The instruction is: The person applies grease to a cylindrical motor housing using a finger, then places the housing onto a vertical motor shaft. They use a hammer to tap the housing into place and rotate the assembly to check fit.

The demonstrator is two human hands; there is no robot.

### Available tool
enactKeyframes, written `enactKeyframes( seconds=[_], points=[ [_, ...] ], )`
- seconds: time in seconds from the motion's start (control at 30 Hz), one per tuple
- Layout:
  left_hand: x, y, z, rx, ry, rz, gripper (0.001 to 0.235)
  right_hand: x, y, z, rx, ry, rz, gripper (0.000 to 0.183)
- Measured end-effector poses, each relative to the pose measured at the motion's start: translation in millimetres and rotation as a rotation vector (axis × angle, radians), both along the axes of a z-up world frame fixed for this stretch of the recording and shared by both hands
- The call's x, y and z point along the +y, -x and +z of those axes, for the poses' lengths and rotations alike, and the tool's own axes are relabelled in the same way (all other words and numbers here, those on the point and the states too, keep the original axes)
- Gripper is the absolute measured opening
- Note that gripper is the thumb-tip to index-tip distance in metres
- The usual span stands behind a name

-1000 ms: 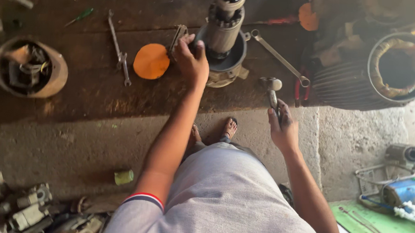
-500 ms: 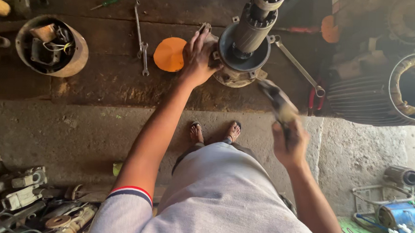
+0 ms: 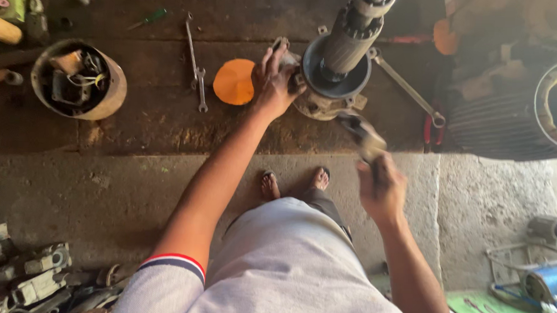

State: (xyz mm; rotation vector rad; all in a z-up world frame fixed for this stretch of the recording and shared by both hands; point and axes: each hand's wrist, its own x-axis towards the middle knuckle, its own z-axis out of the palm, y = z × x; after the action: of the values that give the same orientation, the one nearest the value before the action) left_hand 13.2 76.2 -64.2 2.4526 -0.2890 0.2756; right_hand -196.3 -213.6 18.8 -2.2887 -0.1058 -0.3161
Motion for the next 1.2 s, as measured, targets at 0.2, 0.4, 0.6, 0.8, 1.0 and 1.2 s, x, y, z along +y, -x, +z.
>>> enactKeyframes(
  seconds=[0.2,0.4,0.6,0.8,1.0,1.2],
  points=[
    [4.9,-0.8,-4.5,-0.031,0.082,0.018,0.048,31.9,-29.2,-42.6,-0.343,0.186,0.019,0.042],
    [2.7,0.0,-15.0,-0.068,0.152,-0.047,0.048,33.6,-15.4,2.9,0.394,0.146,-0.135,0.035],
    [4.4,-3.0,-14.7,0.009,0.085,-0.033,0.049,23.2,-7.4,-8.6,-0.234,-0.106,-0.12,0.042],
    [0.2,-13.6,-15.9,-0.024,0.095,-0.009,0.053,36.4,-31.2,-23.3,0.586,0.375,-0.083,0.039],
    [4.5,-15.6,-37.6,-0.077,0.145,-0.081,0.055,11.7,9.3,-19.9,-0.018,-0.085,-0.146,0.034],
    [-0.1,-12.0,-16.7,0.125,-0.039,0.016,0.057,27.5,-41.0,-70.1,0.195,0.309,-0.041,0.035]
  ],
)
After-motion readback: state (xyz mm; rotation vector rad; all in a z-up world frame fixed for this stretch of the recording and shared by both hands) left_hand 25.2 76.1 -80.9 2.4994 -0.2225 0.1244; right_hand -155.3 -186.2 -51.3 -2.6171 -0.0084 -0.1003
